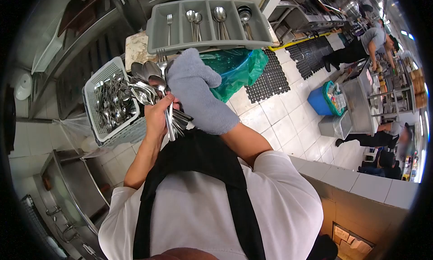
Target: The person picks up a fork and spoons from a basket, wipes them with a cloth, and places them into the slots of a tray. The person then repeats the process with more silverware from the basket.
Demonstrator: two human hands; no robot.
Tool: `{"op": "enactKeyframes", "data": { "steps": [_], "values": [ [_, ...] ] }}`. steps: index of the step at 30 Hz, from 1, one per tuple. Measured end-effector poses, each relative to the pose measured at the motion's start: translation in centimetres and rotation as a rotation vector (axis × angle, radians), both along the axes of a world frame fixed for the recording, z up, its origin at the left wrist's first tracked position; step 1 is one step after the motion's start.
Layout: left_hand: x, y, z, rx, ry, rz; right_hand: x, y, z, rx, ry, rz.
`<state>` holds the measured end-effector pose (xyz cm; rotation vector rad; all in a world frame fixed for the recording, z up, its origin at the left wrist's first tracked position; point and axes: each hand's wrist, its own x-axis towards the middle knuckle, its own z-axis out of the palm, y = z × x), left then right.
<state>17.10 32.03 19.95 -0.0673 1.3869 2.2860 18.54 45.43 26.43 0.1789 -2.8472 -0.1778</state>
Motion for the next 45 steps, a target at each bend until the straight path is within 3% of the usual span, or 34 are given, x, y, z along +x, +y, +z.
{"op": "enactKeyframes", "data": {
  "steps": [6, 10, 11, 12, 13, 16, 21, 23, 26, 28, 30, 33, 35, 45],
  "values": [
    [1.1, -0.1, 0.7, -0.005, -0.072, -0.062, -2.9, 1.5, -0.7, 0.079, 0.057, -0.078],
    [2.1, 0.0, 1.2, 0.011, -0.125, -0.093, -6.6, 3.9, -1.8, 0.446, 0.072, -0.343],
    [2.3, -0.1, 1.1, 0.01, -0.119, -0.107, -6.6, 3.6, 0.2, 0.513, 0.038, -0.395],
    [2.4, -0.2, 0.8, -0.01, -0.074, -0.098, -5.3, 3.5, 2.0, 0.356, -0.157, -0.374],
    [2.4, -0.2, 0.7, -0.028, -0.03, -0.087, -5.4, 4.3, 1.2, 0.356, -0.151, -0.384],
    [2.1, -0.1, 0.2, -0.064, 0.059, -0.096, -5.6, 5.3, -0.9, 0.182, 0.07, -0.283],
    [1.3, 0.8, 0.3, -0.033, 0.116, 0.06, -1.6, 0.6, 4.9, 0.271, -0.47, -0.201],
    [0.4, 0.9, -0.3, -0.066, 0.061, 0.048, -1.5, 0.0, 3.2, 0.157, -0.381, -0.116],
    [-0.2, 1.3, -0.4, -0.079, 0.104, 0.105, 0.3, 0.1, -0.9, 0.104, -0.002, -0.027],
    [-0.6, 1.4, -1.0, -0.119, 0.296, 0.187, 0.0, 0.0, -3.1, 0.09, 0.016, 0.023],
    [-0.6, 1.3, -1.9, -0.111, 0.246, 0.183, -0.2, 0.2, -4.2, 0.076, 0.036, 0.07],
    [-0.1, 1.1, -0.7, -0.046, 0.105, 0.148, -0.1, 0.8, -4.4, 0.077, -0.138, 0.051],
    [0.3, 0.9, 0.3, -0.069, -0.052, 0.065, 0.0, 1.3, -5.2, -0.282, 0.24, 0.226],
    [0.5, -0.7, 0.8, -0.084, -0.148, -0.017, -5.2, 5.9, 0.4, -0.217, 0.001, 0.022]
  ]
}}
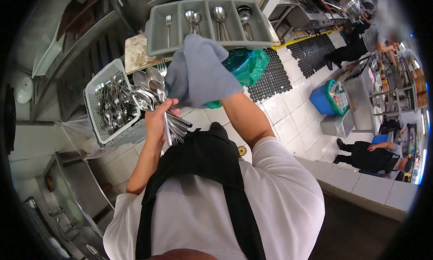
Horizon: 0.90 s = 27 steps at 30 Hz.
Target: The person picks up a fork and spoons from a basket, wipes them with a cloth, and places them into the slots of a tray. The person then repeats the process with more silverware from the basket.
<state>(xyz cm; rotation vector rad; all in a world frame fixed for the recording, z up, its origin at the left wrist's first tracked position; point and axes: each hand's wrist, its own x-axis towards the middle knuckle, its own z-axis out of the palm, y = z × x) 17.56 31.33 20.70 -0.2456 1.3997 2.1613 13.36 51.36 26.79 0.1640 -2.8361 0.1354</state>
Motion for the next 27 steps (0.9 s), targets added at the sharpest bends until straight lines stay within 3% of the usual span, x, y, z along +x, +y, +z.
{"op": "enactKeyframes", "data": {
  "steps": [5, 11, 14, 24, 27],
  "values": [
    [-1.3, -1.5, -0.2, 0.065, -0.151, 0.005, -0.1, 0.1, 1.7, -0.022, -0.11, -0.001],
    [-0.1, -2.9, -1.2, 0.078, -0.293, -0.152, 5.5, -1.1, 6.6, 0.039, 0.115, 0.12],
    [1.6, -2.6, -2.6, 0.221, -0.335, -0.215, 5.9, 0.3, 8.8, 0.072, 0.202, 0.116],
    [-0.7, -2.7, -1.1, 0.268, -0.134, -0.232, 7.2, 1.4, 9.1, 0.179, 0.605, 0.059],
    [-1.2, -3.3, -0.7, 0.039, -0.027, -0.301, 7.4, 1.3, 9.0, 0.198, 0.646, 0.024]
  ]
}}
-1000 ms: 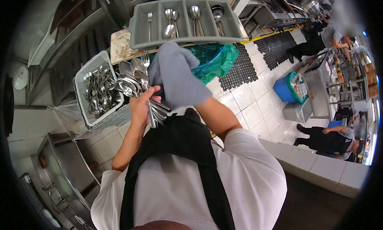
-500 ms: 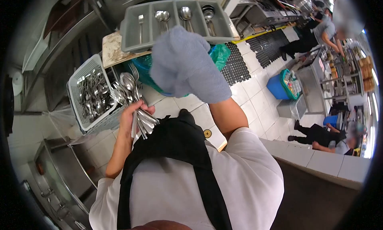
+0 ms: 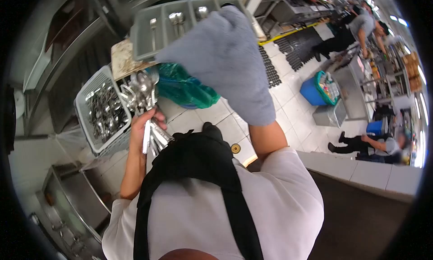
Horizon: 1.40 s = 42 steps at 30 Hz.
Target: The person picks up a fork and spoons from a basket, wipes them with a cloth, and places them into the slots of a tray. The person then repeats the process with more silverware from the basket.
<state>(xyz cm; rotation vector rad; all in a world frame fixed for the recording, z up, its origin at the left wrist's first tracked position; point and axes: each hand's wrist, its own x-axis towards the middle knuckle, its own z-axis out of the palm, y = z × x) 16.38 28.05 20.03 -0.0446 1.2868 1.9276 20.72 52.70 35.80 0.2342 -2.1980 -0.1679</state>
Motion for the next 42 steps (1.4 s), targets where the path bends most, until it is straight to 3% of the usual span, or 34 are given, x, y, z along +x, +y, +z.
{"op": "enactKeyframes", "data": {
  "steps": [9, 15, 19, 23, 31, 36, 39, 40, 42],
  "values": [
    [0.9, 2.4, 1.3, 0.018, 0.062, 0.104, 0.3, 1.0, -10.8, 0.008, -0.355, -0.31],
    [1.3, 3.4, 2.2, -0.013, 0.209, 0.195, 1.4, -3.4, -2.8, -0.346, -0.27, -0.03],
    [1.4, 3.8, 2.0, 0.011, 0.18, 0.289, 1.3, -2.1, -3.7, -0.162, 0.02, -0.062],
    [1.5, 3.4, 2.1, -0.057, 0.153, 0.271, 1.8, -2.0, -6.4, -0.117, -0.233, -0.125],
    [1.7, 3.9, 2.0, -0.059, 0.132, 0.294, 2.1, -1.0, -4.8, -0.157, -0.213, -0.078],
    [1.4, 4.5, 1.9, -0.04, 0.192, 0.238, 1.7, -2.9, -5.4, -0.156, -0.512, -0.054],
    [1.8, 5.3, 2.2, 0.054, 0.178, 0.213, 1.1, -3.6, -6.7, -0.32, -0.623, 0.065],
    [2.2, 5.7, 2.8, 0.021, 0.153, 0.247, 1.4, -4.9, -7.4, -0.677, -0.451, 0.277],
    [2.0, 5.7, 2.4, 0.007, 0.154, 0.278, 0.7, -4.3, -7.7, -0.586, -0.554, 0.201]
  ]
}}
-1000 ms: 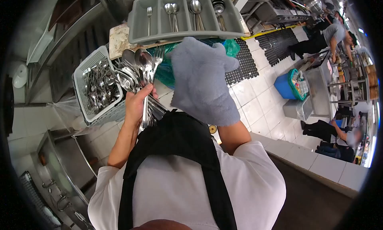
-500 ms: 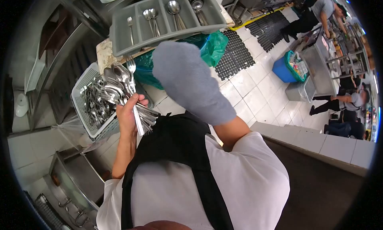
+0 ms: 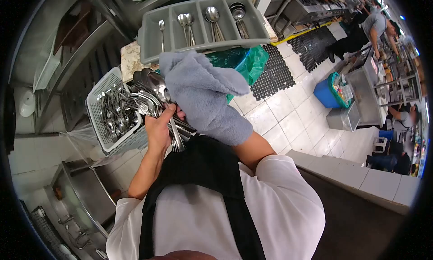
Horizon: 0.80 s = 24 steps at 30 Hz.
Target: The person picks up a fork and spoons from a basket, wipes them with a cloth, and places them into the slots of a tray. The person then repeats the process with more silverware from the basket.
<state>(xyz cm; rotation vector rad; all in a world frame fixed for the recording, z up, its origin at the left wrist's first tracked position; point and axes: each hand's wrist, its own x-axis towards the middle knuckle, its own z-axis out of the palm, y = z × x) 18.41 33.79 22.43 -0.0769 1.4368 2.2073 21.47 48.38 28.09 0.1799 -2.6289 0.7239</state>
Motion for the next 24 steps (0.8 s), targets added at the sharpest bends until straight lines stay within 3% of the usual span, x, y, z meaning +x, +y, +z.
{"op": "enactKeyframes", "data": {
  "steps": [3, 5, 7, 11, 13, 14, 16, 17, 19, 20, 24],
  "values": [
    [-0.3, -0.2, -0.4, -0.025, 0.004, 0.058, -2.0, -0.5, 7.1, 0.325, -0.317, -0.061],
    [-0.1, -0.4, 0.1, -0.052, -0.004, 0.01, -2.3, -0.3, 5.4, 0.446, -0.424, -0.079],
    [0.1, -0.4, 0.3, -0.055, -0.026, 0.0, -2.3, 0.9, -1.6, 0.307, 0.233, -0.156],
    [0.0, -0.7, 0.4, -0.073, 0.053, -0.025, -3.3, 2.7, 0.3, 0.286, 0.351, -0.051],
    [0.1, -0.9, 1.0, -0.12, 0.031, -0.001, -3.7, 3.0, 1.6, -0.08, 0.204, -0.069],
    [0.0, -1.0, 1.0, -0.118, 0.072, -0.018, -3.9, 3.4, 2.0, -0.074, 0.198, -0.065],
    [0.1, -1.4, 0.4, -0.104, 0.059, -0.025, -4.0, 4.1, 2.7, -0.272, 0.569, 0.019],
    [0.2, -1.6, 0.2, -0.1, 0.054, -0.042, -3.5, 3.9, 3.0, -0.276, 0.563, 0.022],
    [0.0, -1.5, 0.3, -0.113, 0.024, -0.014, -2.4, 3.0, 3.8, 0.375, 0.315, -0.403],
    [-0.1, -1.4, 0.2, -0.072, 0.007, 0.034, -1.8, 2.3, 3.4, 0.465, 0.282, -0.436],
    [-0.3, -1.4, 0.0, -0.052, -0.035, 0.058, -1.1, -0.4, -0.8, 0.373, 0.17, -0.156]
  ]
}}
